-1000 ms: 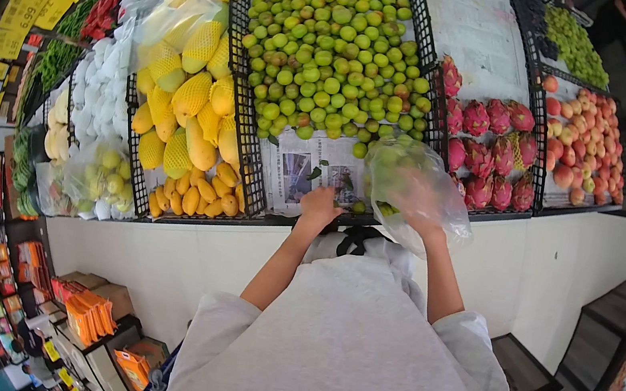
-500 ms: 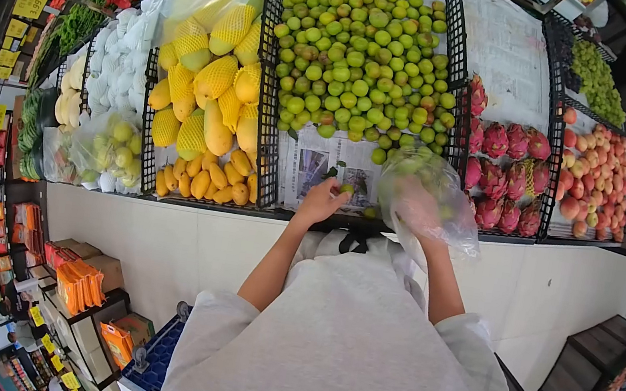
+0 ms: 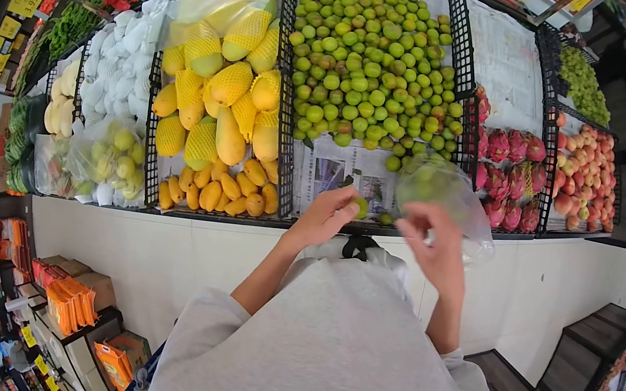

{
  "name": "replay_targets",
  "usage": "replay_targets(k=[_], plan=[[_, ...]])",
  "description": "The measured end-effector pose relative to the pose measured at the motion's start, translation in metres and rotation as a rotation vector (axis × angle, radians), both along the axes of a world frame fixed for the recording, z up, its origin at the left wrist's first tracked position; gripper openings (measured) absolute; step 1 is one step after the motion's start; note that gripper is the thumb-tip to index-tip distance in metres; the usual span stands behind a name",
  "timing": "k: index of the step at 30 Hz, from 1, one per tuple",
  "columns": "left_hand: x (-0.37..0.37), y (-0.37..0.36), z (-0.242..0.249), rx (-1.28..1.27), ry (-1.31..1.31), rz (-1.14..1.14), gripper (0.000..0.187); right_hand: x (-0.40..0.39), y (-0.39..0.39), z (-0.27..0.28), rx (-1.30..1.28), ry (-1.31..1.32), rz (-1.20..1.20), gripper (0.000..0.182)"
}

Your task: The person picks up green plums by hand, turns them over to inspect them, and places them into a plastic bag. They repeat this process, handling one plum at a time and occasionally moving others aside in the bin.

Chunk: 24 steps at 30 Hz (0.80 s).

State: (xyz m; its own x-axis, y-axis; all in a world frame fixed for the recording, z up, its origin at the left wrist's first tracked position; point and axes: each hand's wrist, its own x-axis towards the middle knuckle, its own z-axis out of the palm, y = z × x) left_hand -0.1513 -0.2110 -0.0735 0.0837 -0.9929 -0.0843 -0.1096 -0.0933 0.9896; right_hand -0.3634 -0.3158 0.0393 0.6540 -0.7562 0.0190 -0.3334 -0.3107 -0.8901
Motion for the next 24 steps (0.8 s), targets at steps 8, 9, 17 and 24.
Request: replay_targets(k=[8, 9, 17, 24], plan=[[0.041, 0.037, 0.034, -0.128, 0.178, -0.055, 0.028, 0.078, 0.061, -0.026, 0.008, -0.085, 0.15, 0.042], [0.049, 0.042, 0.024, -0.051, 0.267, -0.042, 0.028, 0.084, 0.066, -0.029, -0.005, -0.113, 0.143, 0.043], [0.067, 0.095, 0.0, -0.039, 0.637, 0.048, 0.041, 0.131, 0.102, -0.038, 0.009, -0.176, 0.055, 0.039], [0.088, 0.139, 0.01, 0.014, 0.724, 0.152, 0.039, 0.168, 0.125, -0.047, 0.036, -0.21, 0.133, 0.038]])
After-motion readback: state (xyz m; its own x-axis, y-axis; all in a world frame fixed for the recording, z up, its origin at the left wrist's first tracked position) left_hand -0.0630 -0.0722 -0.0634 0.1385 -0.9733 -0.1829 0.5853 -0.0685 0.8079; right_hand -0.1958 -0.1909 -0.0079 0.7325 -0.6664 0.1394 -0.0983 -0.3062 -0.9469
